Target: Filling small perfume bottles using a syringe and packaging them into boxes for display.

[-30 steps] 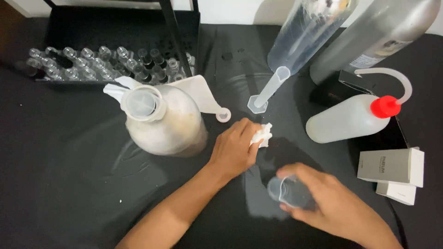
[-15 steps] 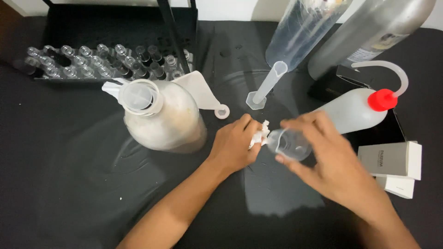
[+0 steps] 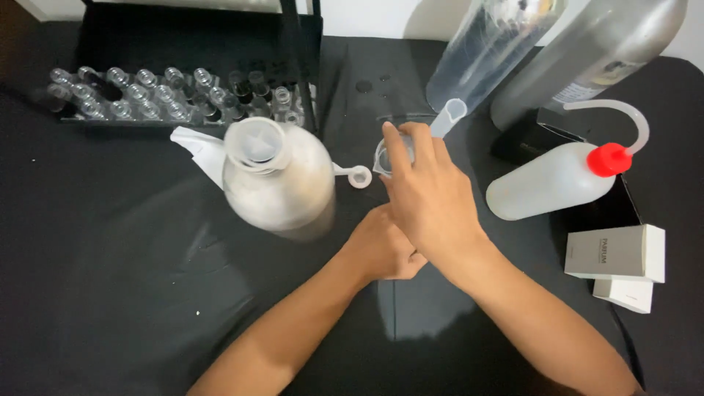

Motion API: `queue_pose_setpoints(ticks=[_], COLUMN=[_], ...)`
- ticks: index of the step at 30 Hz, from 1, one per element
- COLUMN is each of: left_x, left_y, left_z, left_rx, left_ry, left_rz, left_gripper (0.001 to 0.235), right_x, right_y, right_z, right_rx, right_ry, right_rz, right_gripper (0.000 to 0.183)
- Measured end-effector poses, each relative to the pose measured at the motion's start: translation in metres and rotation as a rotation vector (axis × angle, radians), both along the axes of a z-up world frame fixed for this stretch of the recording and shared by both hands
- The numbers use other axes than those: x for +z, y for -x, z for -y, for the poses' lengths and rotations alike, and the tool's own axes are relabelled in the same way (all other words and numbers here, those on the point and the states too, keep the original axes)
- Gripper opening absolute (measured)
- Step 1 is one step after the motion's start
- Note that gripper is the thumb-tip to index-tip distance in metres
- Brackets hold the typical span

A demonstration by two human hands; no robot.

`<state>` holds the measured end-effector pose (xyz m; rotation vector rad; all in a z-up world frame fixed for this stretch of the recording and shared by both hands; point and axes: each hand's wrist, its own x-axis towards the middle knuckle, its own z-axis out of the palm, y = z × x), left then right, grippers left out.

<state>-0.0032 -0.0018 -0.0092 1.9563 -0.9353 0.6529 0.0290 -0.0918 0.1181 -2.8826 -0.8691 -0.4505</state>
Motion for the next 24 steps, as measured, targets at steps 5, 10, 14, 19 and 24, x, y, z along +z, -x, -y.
queue_pose_setpoints(ticks=[5,10,14,19,24], left_x=[0.002,-0.001,0.002,0.012,0.018], left_y=[-0.002,-0.006,-0.006,-0.005,-0.004], left_z=[-0.003,-0.001,-0.002,-0.002,-0.004], left_rx=[0.056,0.111,0.128,0.081,0.104], left_ry=[-0.005,-0.01,-0.046,-0.019,-0.071], left_rz=[0.056,0.13,0.099,0.049,0.031], left_gripper=[0.031,0.028,0.025,0.023,0.025], right_x=[-0.022,-0.044,-0.038,-0.037,-0.018], right_y=[-0.01,-0.027,-0.026,-0.031,-0.018], right_z=[-0.014,-0.017,-0.016,-0.009,-0.009], right_rx=[0.056,0.016,-0.004,-0.06,-0.022], right_ry=[0.041,0.128,0.175,0.206,0.166], right_rz=[0.2,0.168,0.119,0.107,0.052], right_gripper=[0.068,0.072,0.074,0.077,0.079])
